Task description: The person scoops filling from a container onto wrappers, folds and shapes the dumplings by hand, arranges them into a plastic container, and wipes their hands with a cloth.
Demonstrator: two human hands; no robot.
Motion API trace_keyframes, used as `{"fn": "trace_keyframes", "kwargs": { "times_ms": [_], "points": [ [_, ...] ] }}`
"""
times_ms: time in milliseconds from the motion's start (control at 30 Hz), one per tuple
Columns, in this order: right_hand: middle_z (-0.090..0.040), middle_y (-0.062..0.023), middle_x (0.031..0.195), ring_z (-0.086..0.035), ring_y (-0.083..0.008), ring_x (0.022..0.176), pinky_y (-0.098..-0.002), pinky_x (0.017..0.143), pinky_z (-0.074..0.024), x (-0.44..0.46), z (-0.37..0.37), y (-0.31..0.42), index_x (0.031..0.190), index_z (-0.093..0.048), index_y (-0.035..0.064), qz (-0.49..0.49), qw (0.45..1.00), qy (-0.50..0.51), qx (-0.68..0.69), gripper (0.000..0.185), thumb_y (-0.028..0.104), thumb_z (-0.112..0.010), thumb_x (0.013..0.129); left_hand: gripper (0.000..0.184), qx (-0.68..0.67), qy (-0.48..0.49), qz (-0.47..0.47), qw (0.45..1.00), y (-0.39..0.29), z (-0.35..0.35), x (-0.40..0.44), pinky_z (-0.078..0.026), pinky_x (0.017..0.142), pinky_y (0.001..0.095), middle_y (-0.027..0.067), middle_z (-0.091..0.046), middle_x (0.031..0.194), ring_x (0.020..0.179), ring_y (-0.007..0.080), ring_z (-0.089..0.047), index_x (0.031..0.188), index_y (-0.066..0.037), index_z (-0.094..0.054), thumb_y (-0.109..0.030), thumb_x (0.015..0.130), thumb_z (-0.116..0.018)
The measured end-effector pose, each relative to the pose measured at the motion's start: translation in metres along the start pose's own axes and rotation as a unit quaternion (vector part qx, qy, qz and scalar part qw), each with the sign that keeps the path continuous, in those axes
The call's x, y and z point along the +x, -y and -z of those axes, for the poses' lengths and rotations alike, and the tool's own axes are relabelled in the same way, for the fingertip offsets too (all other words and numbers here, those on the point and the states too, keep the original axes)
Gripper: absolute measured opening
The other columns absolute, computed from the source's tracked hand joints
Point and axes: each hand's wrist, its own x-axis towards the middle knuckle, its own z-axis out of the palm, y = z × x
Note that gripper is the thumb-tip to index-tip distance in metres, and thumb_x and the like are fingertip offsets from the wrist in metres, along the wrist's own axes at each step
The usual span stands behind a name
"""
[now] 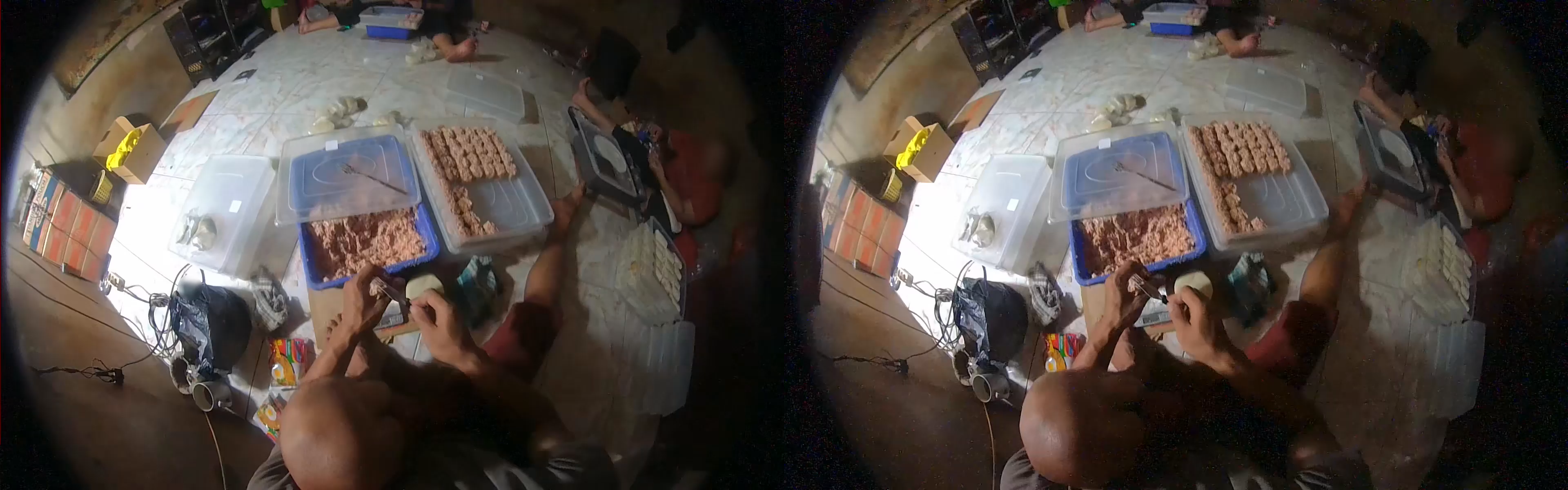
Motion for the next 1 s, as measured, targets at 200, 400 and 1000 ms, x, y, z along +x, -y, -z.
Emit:
{"fn": "trace_keyframes", "kwargs": {
  "times_ms": [200,400,1000],
  "points": [
    [-0.061,-0.0110,0.078,-0.060,-0.0164,0.072,-0.0324,0.065,-0.0473,0.000,-0.010,-0.013,0.097,-0.059,-0.0007,-0.001,1.000,0.000,0.003,0.010,0.009,-0.061,0.097,0.035,0.045,0.032,0.021,0.998,-0.035,0.008,0.002,-0.053,0.075,0.0330,0.0115,-0.067,0.089,0.081,0.0201,-0.065,0.098,0.000,-0.063,-0.016,0.076,-0.085],
    [-0.060,-0.0174,0.083,-0.062,-0.0328,0.077,-0.0417,0.069,-0.0488,-0.002,-0.008,0.003,0.095,-0.056,-0.0009,0.002,1.000,-0.023,0.015,0.009,0.006,-0.061,0.093,0.035,0.077,0.104,0.061,0.990,-0.041,0.023,0.010,-0.050,0.071,0.0303,0.0053,-0.066,0.081,0.075,0.0158,-0.061,0.098,0.000,-0.064,-0.016,0.076,-0.086],
    [-0.064,-0.0282,0.099,-0.065,-0.0420,0.096,-0.0466,0.083,-0.0514,0.083,0.036,-0.015,0.116,-0.054,-0.0011,0.034,0.989,0.060,-0.133,0.030,0.016,-0.060,0.092,0.062,-0.315,0.074,0.017,0.946,-0.074,-0.008,-0.004,-0.047,0.103,0.0417,0.0160,-0.061,0.128,0.120,0.0251,-0.058,0.143,0.003,-0.043,-0.040,0.101,-0.058]
  ]
}}
